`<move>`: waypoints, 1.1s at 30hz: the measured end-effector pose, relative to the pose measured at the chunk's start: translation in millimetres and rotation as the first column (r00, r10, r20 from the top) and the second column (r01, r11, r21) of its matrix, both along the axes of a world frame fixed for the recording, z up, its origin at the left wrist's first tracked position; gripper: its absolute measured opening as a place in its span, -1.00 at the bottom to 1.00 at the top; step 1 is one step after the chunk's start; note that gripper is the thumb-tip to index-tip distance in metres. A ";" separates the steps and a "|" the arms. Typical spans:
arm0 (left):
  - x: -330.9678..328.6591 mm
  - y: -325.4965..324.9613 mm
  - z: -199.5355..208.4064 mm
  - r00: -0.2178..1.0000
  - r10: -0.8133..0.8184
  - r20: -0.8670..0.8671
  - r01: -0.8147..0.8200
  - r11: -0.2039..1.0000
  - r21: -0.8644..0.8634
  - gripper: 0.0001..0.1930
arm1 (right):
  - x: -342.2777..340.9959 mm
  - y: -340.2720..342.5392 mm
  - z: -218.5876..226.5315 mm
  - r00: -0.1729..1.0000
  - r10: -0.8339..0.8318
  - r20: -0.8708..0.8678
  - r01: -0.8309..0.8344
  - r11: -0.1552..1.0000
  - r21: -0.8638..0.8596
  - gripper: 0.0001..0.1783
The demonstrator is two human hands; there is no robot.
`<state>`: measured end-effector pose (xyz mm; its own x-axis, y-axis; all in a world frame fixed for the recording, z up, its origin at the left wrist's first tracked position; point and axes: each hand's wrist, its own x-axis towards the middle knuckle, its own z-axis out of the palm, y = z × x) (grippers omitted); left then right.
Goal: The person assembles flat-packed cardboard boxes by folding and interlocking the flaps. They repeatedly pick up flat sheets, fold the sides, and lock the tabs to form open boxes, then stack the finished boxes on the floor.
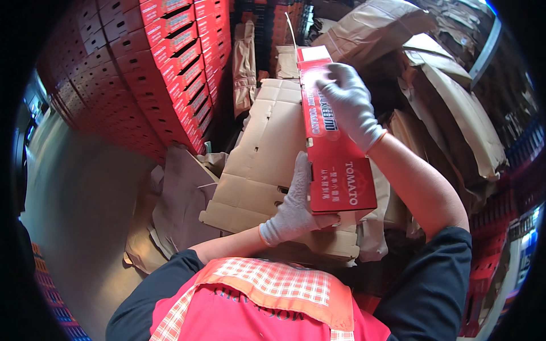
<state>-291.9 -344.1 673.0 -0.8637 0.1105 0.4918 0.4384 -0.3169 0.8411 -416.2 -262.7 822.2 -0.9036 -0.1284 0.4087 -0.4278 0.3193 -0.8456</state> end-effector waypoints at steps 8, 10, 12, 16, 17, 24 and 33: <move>37.7 -20.1 -8.2 0.928 -0.258 0.268 0.341 0.880 -0.332 0.04 | -23.6 2.2 -72.8 0.911 0.413 0.001 -0.300 0.659 0.689 -0.67; 48.5 -35.8 -9.7 0.843 -0.443 0.305 0.537 0.666 -0.518 -0.19 | -31.1 23.1 -113.7 0.787 0.579 -0.214 -0.159 0.524 0.836 -0.64; 51.4 -63.5 -10.3 0.881 -0.472 -0.041 0.324 0.663 -0.675 -0.32 | -47.7 58.4 -149.1 0.938 0.320 -0.134 0.039 0.287 0.957 -0.87; 14.0 -154.0 -15.0 0.864 0.156 -0.479 -0.491 0.476 -0.730 -0.56 | -54.7 138.2 -207.5 0.996 -0.065 -0.056 0.058 0.019 0.998 -0.79; -0.2 -181.4 -16.8 0.832 0.178 -0.526 -0.554 0.334 -0.763 -0.45 | -45.8 152.4 -215.7 0.996 0.018 -0.087 0.086 0.049 0.995 -0.72; -34.0 -229.5 -76.2 0.788 -0.609 -0.089 -0.338 -0.307 -0.890 -0.09 | 105.3 166.2 -200.9 0.782 0.578 0.233 -0.307 0.033 0.951 -0.31; -86.7 -151.4 -48.8 0.843 -0.104 -0.527 -0.520 0.090 -0.850 -0.48 | 72.7 135.2 -180.9 0.964 0.074 -0.257 0.083 0.831 0.550 -0.44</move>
